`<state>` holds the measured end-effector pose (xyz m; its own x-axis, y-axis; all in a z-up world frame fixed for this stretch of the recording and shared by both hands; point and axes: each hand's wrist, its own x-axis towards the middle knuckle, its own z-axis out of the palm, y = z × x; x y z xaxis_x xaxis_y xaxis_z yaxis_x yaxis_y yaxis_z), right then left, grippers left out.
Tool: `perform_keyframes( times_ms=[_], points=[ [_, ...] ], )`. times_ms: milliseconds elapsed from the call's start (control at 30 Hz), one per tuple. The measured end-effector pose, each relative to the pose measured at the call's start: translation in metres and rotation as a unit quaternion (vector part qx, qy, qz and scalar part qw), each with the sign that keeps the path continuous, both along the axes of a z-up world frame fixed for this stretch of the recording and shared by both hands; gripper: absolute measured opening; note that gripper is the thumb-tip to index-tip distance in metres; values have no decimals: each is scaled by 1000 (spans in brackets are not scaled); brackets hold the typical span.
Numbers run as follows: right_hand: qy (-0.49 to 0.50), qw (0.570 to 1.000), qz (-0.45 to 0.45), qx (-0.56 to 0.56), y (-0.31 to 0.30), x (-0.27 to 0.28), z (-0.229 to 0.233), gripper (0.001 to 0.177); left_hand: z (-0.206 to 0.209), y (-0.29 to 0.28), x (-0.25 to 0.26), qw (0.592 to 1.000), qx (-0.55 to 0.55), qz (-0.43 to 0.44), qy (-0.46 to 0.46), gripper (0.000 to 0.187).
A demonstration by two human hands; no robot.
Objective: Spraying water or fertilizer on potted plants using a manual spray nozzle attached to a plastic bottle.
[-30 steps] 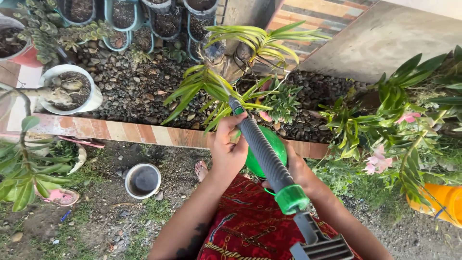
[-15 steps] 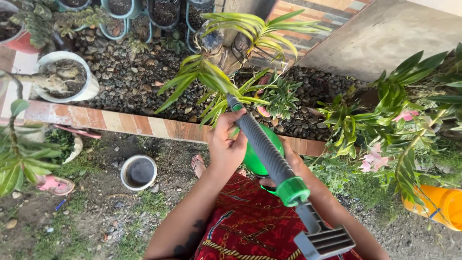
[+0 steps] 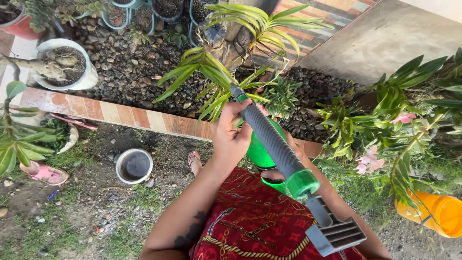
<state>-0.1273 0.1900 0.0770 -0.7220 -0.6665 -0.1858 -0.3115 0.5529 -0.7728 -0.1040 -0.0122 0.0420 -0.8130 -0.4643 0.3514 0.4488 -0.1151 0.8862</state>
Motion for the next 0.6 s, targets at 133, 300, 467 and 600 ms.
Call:
perform_keyframes(
  times_ms=[133, 300, 467, 600],
  points=[
    [29, 999, 18, 16, 5, 0, -6, 114, 1, -1, 2, 1000, -3, 4, -6, 28],
    [1, 1000, -4, -15, 10, 3, -1, 113, 0, 6, -2, 999, -37, 13, -7, 28],
    [7, 998, -54, 9, 58, 0, -51, 117, 7, 25, -9, 997, -70, -2, -21, 31],
    [9, 998, -65, 8, 69, 8, -61, 118, 6, 43, -15, 996, -74, -37, -23, 32]
  ],
)
